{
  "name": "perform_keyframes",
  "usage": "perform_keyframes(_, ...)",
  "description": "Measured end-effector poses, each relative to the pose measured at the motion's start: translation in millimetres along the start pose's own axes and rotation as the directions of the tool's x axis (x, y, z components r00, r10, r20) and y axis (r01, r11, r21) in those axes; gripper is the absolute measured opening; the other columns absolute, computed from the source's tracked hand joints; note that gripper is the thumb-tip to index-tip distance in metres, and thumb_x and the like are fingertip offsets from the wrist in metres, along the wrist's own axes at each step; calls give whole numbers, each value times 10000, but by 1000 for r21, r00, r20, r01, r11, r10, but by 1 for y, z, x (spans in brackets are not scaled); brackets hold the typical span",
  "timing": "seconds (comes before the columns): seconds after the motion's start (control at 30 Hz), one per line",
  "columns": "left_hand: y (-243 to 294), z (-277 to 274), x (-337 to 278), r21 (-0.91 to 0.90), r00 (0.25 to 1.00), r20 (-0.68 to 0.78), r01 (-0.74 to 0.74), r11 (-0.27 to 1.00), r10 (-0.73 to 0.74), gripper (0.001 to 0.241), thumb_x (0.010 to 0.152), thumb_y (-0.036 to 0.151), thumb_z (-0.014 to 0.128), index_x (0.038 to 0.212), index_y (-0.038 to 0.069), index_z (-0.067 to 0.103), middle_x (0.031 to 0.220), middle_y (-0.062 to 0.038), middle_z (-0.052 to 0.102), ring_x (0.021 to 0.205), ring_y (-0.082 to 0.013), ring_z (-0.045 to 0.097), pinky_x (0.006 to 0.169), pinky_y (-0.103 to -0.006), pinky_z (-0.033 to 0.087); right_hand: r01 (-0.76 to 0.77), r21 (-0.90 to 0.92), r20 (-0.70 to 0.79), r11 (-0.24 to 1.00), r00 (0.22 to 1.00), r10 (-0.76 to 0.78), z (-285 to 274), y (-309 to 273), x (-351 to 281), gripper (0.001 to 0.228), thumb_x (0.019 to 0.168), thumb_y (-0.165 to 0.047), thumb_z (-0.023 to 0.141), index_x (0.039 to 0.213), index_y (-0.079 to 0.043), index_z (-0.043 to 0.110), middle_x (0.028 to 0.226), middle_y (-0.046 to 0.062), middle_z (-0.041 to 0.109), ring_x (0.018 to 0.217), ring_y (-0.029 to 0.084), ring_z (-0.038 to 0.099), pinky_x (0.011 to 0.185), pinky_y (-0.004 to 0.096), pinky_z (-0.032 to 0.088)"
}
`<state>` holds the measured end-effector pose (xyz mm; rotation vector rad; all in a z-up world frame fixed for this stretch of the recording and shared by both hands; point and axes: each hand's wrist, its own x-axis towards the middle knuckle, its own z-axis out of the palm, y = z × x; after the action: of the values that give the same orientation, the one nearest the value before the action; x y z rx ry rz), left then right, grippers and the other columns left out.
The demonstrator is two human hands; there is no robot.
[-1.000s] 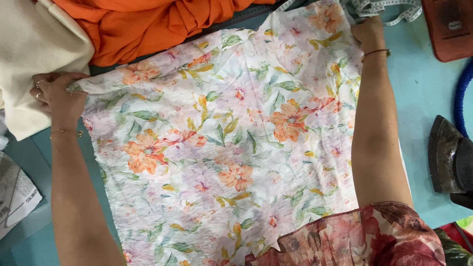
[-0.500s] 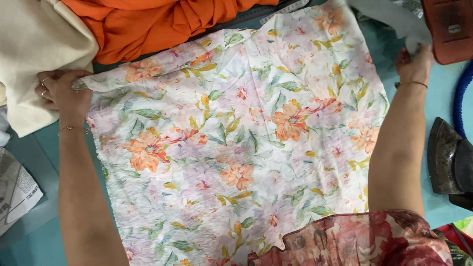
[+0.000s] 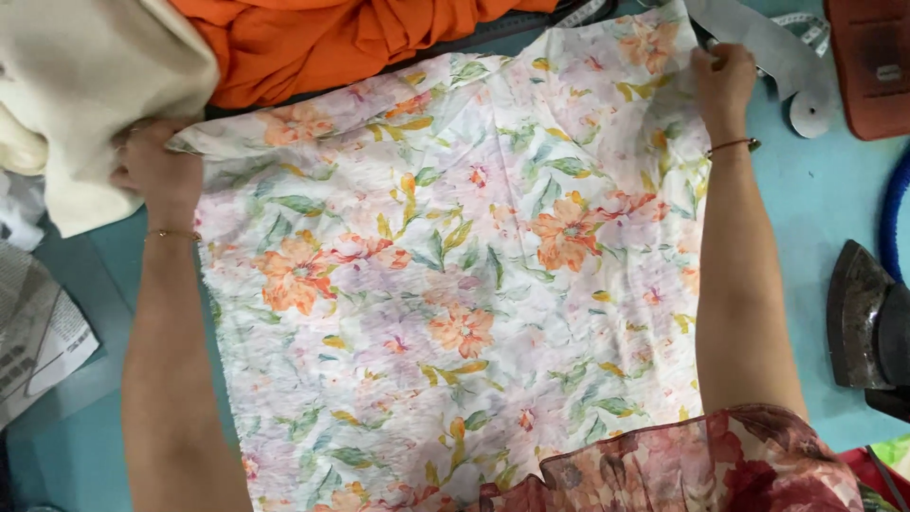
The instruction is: Ironing a large piece of floral patterned fabric on a table in an atelier.
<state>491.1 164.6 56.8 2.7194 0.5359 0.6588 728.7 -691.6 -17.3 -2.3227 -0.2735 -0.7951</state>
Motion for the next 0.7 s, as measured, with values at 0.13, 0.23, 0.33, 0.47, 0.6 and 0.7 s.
perform_keyframes(0.13, 0, -22, -20, -67, 995, -51, -94, 993, 90, 233, 878, 62, 728, 1008, 223, 834, 1132, -6, 747, 1181, -350, 566, 968, -515, 284, 268, -289, -100, 919, 946, -308, 6, -23, 0, 292, 804, -228, 827, 938, 0, 704, 864, 160, 710, 793, 330, 651, 711, 444, 512)
perform_keyframes(0.23, 7, -44, -26, -24, 981, -62, -185, 982, 183, 133, 861, 43, 735, 891, 166, 776, 1072, 15, 750, 1206, -316, 587, 961, -471, 303, -99, -153, 10, 983, 995, 102, -1, -16, 3, 250, 843, -156, 799, 811, 10, 615, 849, 213, 592, 834, 381, 572, 771, 495, 446)
perform_keyframes(0.33, 19, -69, -18, -127, 994, -3, -113, 985, 114, 95, 877, 54, 786, 958, 104, 790, 966, -73, 731, 960, -315, 640, 814, -494, 351, 69, -201, -121, 977, 988, -95, -18, 23, 10, 247, 837, -97, 786, 765, 34, 590, 907, 233, 550, 867, 410, 539, 780, 517, 427)
perform_keyframes(0.47, -14, -65, 16, -580, 981, 122, -55, 813, 153, 228, 936, -103, 643, 1121, -15, 744, 1056, -122, 738, 942, -229, 678, 792, -360, 519, 66, -284, -186, 957, 975, -122, -46, 22, 31, 126, 849, -101, 780, 837, -33, 675, 812, 173, 656, 734, 278, 657, 826, 462, 559)
perform_keyframes(0.6, 18, -79, 44, -750, 931, 363, 319, 579, -43, 297, 928, -104, 538, 1178, -28, 678, 1037, -150, 736, 810, -182, 755, 669, -289, 612, 178, -226, -72, 958, 977, -198, -56, 44, 51, 168, 814, -68, 772, 964, -2, 806, 785, 146, 765, 677, 228, 757, 621, 422, 595)
perform_keyframes(0.7, 43, -79, 42, -853, 949, 314, 274, 445, 17, 206, 989, -94, 498, 1152, -29, 606, 1030, -167, 714, 872, -184, 808, 800, -285, 662, -371, 266, 92, 890, 929, 359, -49, 54, 57, 113, 1041, -55, 679, 1094, 2, 760, 863, 118, 720, 707, 243, 669, 583, 390, 486)
